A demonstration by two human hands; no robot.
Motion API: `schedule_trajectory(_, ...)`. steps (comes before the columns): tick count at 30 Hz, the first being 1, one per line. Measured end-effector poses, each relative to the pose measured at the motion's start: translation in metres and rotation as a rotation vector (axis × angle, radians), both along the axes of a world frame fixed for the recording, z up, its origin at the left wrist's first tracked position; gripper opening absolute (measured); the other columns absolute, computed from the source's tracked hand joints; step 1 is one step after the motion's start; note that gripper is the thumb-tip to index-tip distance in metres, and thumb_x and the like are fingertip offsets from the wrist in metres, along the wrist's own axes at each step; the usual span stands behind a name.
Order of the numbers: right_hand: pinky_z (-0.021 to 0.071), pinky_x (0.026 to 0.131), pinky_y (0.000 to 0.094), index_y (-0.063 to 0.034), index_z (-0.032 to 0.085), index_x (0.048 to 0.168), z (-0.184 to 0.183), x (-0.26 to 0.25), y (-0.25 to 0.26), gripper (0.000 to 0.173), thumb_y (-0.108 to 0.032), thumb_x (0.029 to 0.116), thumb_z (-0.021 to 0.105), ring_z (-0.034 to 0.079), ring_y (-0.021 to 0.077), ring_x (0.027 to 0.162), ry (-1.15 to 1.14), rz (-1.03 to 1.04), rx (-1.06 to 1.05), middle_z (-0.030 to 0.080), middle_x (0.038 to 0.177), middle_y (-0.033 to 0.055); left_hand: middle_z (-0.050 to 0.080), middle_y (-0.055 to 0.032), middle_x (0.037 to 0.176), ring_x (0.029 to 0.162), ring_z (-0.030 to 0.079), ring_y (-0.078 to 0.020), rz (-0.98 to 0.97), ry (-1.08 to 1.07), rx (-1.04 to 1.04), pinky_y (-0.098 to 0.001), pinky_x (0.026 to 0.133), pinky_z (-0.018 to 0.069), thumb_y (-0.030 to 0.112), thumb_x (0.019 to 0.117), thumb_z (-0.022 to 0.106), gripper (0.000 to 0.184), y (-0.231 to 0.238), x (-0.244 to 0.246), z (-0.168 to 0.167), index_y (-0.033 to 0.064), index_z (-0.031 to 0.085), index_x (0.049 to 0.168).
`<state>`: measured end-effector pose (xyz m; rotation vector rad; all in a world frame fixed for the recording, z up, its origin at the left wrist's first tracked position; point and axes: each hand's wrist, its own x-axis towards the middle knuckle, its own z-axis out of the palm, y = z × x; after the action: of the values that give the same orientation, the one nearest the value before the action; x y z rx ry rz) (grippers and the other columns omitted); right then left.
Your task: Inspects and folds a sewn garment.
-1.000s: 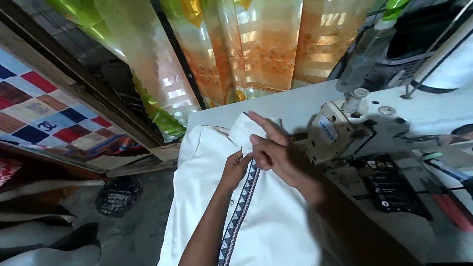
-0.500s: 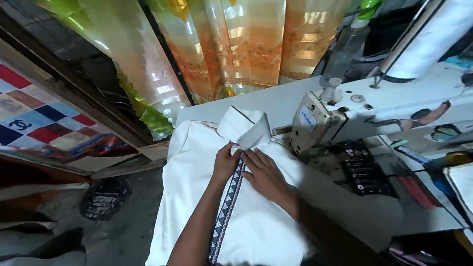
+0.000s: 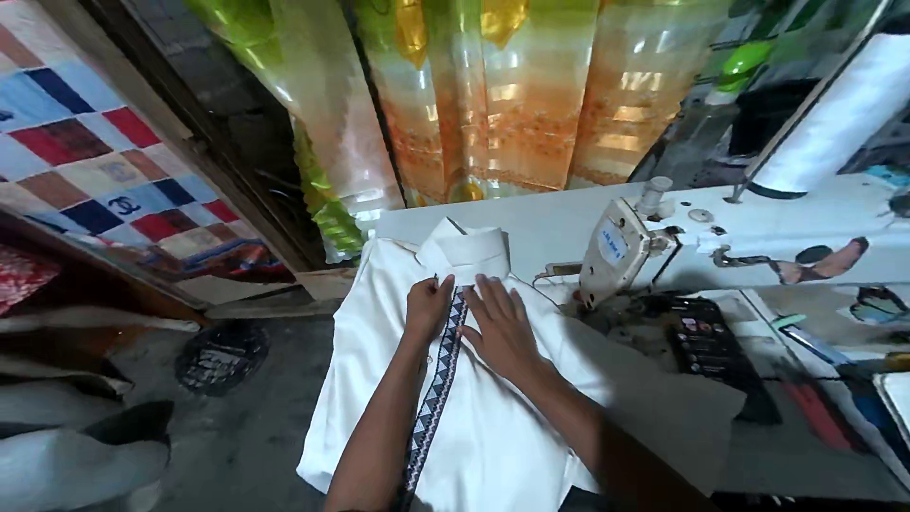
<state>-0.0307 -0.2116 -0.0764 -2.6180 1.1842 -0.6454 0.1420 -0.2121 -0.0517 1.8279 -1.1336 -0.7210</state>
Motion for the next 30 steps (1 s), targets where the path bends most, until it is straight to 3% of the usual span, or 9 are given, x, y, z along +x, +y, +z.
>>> schedule_trajectory(4, 0.0085, 0.123, 0.0663, -0.0131, 0.033, 0.162, 0.007, -0.003, -0.004, 0.076, -0.062, 0.1042, 0.035, 0.019, 0.0417, 0.156, 0.146, -0.137, 0.177, 0.024, 0.168, 0.0203, 0.054, -0.007, 0.073, 0.065, 0.051, -0.0156, -0.149, 0.044, 0.017, -0.035, 0.067, 0.0482, 0.026, 0.0994, 0.069, 0.031, 0.0, -0.002, 0.007, -0.0022, 0.06, 0.091)
schedule_trajectory(7, 0.0161, 0.119, 0.0719, -0.0075, 0.039, 0.158, 0.002, -0.001, -0.004, 0.076, -0.054, 0.1004, 0.052, 0.024, 0.0514, 0.151, -0.014, -0.2, 0.001, 0.027, 0.163, 0.0292, 0.062, -0.0099, 0.09, 0.077, 0.058, -0.0131, -0.256, 0.177, 0.022, -0.0316, 0.074, 0.0522, 0.014, 0.0965, 0.071, 0.031, 0.0, 0.004, 0.007, -0.0053, 0.058, 0.116)
schedule_trajectory(9, 0.0208, 0.114, 0.0764, -0.0087, 0.048, 0.153, 0.004, -0.001, -0.012, 0.066, -0.043, 0.0985, 0.061, 0.03, 0.0541, 0.147, -0.061, -0.166, -0.164, 0.036, 0.16, 0.0272, 0.068, -0.013, 0.102, 0.085, 0.065, -0.0129, -0.298, 0.243, -0.005, -0.0316, 0.081, 0.055, 0.008, 0.0969, 0.067, 0.035, -0.001, 0.005, 0.006, -0.0047, 0.057, 0.128)
schedule_trajectory(11, 0.0252, 0.109, 0.0795, -0.0152, 0.06, 0.146, 0.005, -0.002, -0.024, 0.053, -0.039, 0.0984, 0.061, 0.038, 0.055, 0.143, -0.048, -0.113, -0.267, 0.047, 0.155, 0.0222, 0.065, -0.012, 0.097, 0.083, 0.062, -0.0148, -0.316, 0.196, -0.009, -0.0342, 0.08, 0.0532, 0.009, 0.0989, 0.065, 0.027, -0.003, 0.003, 0.005, -0.0031, 0.059, 0.123)
schedule_trajectory(13, 0.0236, 0.109, 0.0802, -0.019, 0.061, 0.145, 0.006, -0.001, -0.035, 0.053, -0.048, 0.1001, 0.056, 0.037, 0.0543, 0.143, -0.011, -0.155, -0.234, 0.046, 0.156, 0.0216, 0.054, -0.0077, 0.083, 0.072, 0.053, -0.0167, -0.306, 0.112, 0.017, -0.0366, 0.073, 0.0492, 0.014, 0.1, 0.065, 0.022, -0.008, 0.003, -0.003, -0.0016, 0.058, 0.113)
schedule_trajectory(16, 0.0264, 0.109, 0.0777, -0.0041, 0.051, 0.15, 0.006, 0.0, -0.054, 0.074, -0.056, 0.0975, 0.054, 0.037, 0.0565, 0.142, -0.022, -0.294, -0.194, 0.04, 0.155, 0.0319, 0.054, -0.0069, 0.083, 0.072, 0.053, -0.0176, -0.26, 0.101, 0.036, -0.0373, 0.074, 0.0499, 0.019, 0.0977, 0.069, 0.032, -0.014, 0.005, -0.01, -0.0009, 0.057, 0.119)
schedule_trajectory(19, 0.0332, 0.109, 0.0732, -0.007, 0.059, 0.144, 0.002, -0.008, -0.048, 0.056, -0.041, 0.0991, 0.056, 0.044, 0.0544, 0.138, -0.041, -0.213, -0.282, 0.047, 0.151, 0.0314, 0.06, -0.011, 0.092, 0.079, 0.057, -0.0201, -0.222, 0.127, 0.04, -0.0394, 0.079, 0.0517, 0.022, 0.0994, 0.068, 0.037, -0.013, 0.003, -0.006, -0.0006, 0.058, 0.126)
schedule_trajectory(24, 0.0511, 0.093, 0.058, -0.0033, 0.062, 0.139, 0.006, -0.012, -0.034, 0.043, -0.023, 0.1, 0.059, 0.063, 0.0442, 0.111, -0.202, -0.034, -0.353, 0.065, 0.122, 0.0258, 0.056, -0.0079, 0.083, 0.073, 0.053, -0.0185, -0.164, 0.119, 0.058, -0.0396, 0.074, 0.0496, 0.028, 0.1007, 0.066, 0.032, -0.008, -0.003, 0.005, -0.0013, 0.061, 0.113)
schedule_trajectory(30, 0.0413, 0.103, 0.067, -0.0096, 0.062, 0.142, -0.001, -0.009, -0.042, 0.052, -0.039, 0.0993, 0.056, 0.047, 0.055, 0.134, -0.033, -0.102, -0.223, 0.044, 0.151, 0.0327, 0.053, -0.0031, 0.074, 0.064, 0.049, -0.0123, -0.199, 0.154, 0.003, -0.0327, 0.066, 0.0466, 0.024, 0.1025, 0.064, 0.026, -0.005, -0.002, 0.002, 0.0009, 0.064, 0.113)
